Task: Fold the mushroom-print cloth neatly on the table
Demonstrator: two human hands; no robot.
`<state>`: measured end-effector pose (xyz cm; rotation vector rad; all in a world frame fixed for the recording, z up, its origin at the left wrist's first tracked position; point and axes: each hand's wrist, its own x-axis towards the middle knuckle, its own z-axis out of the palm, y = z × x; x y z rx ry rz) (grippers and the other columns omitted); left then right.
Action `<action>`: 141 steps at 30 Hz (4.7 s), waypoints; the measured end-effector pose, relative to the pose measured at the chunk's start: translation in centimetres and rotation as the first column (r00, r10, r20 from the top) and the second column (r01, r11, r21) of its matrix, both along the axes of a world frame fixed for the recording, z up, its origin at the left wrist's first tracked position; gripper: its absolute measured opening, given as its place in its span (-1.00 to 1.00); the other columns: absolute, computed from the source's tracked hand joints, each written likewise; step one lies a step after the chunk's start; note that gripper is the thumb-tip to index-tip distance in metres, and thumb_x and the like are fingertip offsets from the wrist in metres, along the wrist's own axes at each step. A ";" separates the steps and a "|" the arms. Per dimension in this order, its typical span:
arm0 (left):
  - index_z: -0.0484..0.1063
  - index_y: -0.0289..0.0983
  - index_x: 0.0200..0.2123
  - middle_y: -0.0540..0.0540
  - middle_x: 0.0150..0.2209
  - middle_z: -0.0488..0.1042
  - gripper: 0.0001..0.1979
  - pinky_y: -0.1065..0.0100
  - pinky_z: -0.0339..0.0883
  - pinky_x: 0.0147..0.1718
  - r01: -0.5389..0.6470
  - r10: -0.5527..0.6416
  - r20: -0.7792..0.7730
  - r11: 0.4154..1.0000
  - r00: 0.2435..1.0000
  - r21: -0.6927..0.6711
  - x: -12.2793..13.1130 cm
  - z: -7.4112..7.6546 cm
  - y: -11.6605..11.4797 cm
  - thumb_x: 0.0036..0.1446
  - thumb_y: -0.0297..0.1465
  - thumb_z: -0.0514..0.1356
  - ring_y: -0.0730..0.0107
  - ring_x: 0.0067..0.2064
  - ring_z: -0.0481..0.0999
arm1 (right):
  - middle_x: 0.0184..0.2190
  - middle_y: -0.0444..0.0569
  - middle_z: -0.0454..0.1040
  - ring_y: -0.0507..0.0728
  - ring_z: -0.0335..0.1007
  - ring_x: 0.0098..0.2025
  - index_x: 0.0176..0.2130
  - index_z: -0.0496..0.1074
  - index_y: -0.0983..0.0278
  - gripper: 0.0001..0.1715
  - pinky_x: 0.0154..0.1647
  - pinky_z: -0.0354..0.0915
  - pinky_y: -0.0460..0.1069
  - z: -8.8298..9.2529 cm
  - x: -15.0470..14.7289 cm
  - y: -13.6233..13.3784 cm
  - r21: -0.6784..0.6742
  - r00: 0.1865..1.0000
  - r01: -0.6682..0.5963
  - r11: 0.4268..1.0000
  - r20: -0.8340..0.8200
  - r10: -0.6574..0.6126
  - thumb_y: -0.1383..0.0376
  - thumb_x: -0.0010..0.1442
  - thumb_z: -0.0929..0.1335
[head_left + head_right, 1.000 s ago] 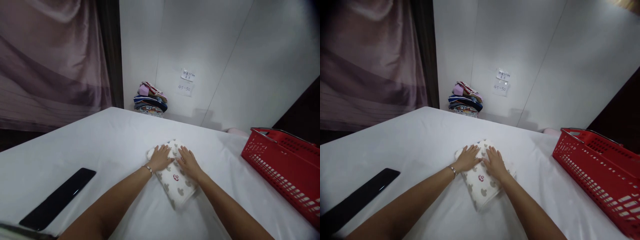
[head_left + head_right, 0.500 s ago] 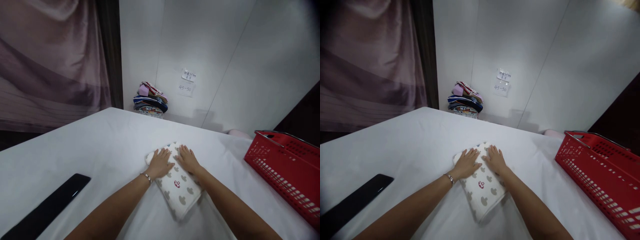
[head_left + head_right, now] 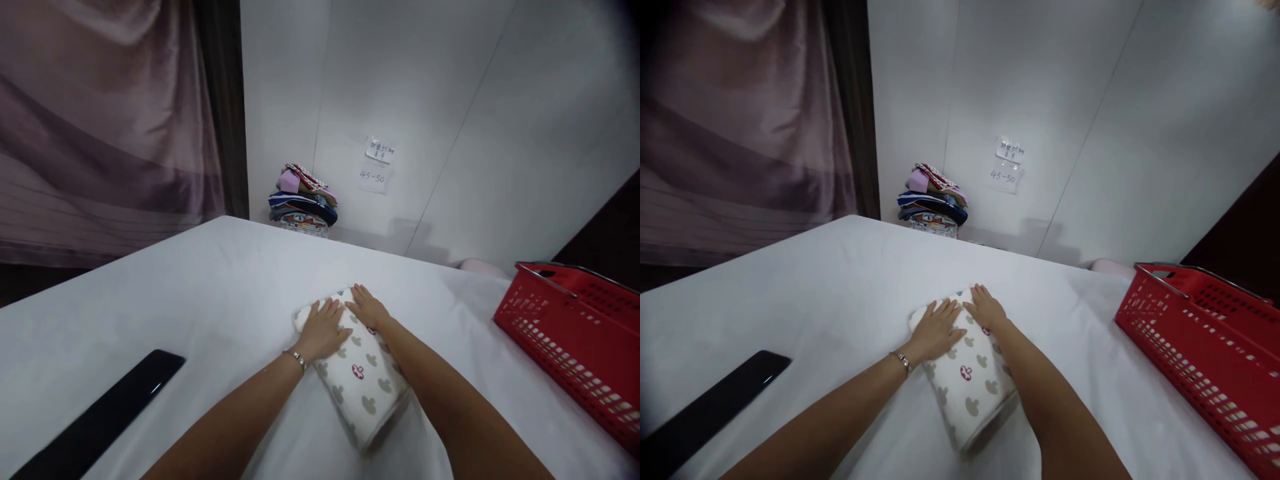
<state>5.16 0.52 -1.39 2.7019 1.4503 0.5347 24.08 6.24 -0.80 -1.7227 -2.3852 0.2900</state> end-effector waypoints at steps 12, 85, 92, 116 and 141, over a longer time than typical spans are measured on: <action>0.16 -0.19 0.16 -0.10 0.24 0.11 -0.44 0.03 -0.22 0.21 -0.005 0.007 0.060 0.999 0.998 -0.037 0.0 0.4 -0.2 0.16 -0.06 -0.07 0.19 0.28 -0.03 | 0.15 0.05 0.26 0.24 0.17 0.16 0.29 -0.11 0.22 -0.18 0.16 0.04 0.10 2.4 5.7 -6.3 -0.230 0.943 0.254 0.939 -0.156 -0.293 -0.08 0.19 0.16; 0.40 -0.19 -0.08 -0.11 0.00 0.40 -0.74 0.13 0.22 0.00 0.151 -0.175 0.112 0.969 0.978 0.194 -7.2 0.9 -11.1 0.22 -0.29 0.04 0.26 0.04 0.33 | -0.09 0.03 0.45 0.16 0.33 -0.06 -0.06 0.41 0.19 -0.67 -0.08 0.29 0.11 1.8 0.9 -18.2 0.374 0.883 -0.365 0.853 -0.152 0.444 0.17 0.25 0.21; 0.42 -0.21 -0.11 -0.06 -0.10 0.47 -0.75 0.21 0.24 -0.05 0.141 -0.175 0.134 0.963 0.975 0.230 -6.8 1.3 -11.1 0.25 -0.34 0.00 0.31 -0.04 0.38 | -0.11 0.01 0.46 0.15 0.34 -0.08 -0.05 0.41 0.16 -0.65 -0.11 0.30 0.11 1.8 0.6 -18.2 0.369 0.903 -0.341 0.865 -0.128 0.410 0.21 0.30 0.15; 0.37 -0.24 -0.17 -0.03 -0.19 0.48 -0.82 0.35 0.32 -0.25 0.133 -0.164 0.034 0.891 0.986 0.435 -6.6 1.2 -11.1 0.21 -0.46 0.02 0.38 -0.17 0.44 | -0.21 -0.03 0.50 0.11 0.36 -0.21 -0.08 0.43 0.19 -0.70 -0.25 0.28 0.01 0.9 0.6 -17.9 0.567 0.915 -0.323 0.758 -0.019 0.403 0.34 0.27 0.20; 0.45 -0.25 -0.31 -0.08 -0.13 0.43 -0.81 0.28 0.30 -0.17 0.209 -0.184 -0.099 0.882 0.978 0.423 -6.3 1.2 -11.3 0.18 -0.49 0.03 0.33 -0.15 0.40 | -0.24 -0.06 0.51 0.09 0.35 -0.24 -0.12 0.44 0.19 -0.72 -0.29 0.24 -0.02 0.3 0.1 -18.0 0.544 0.939 -0.287 0.789 -0.004 0.345 0.38 0.24 0.23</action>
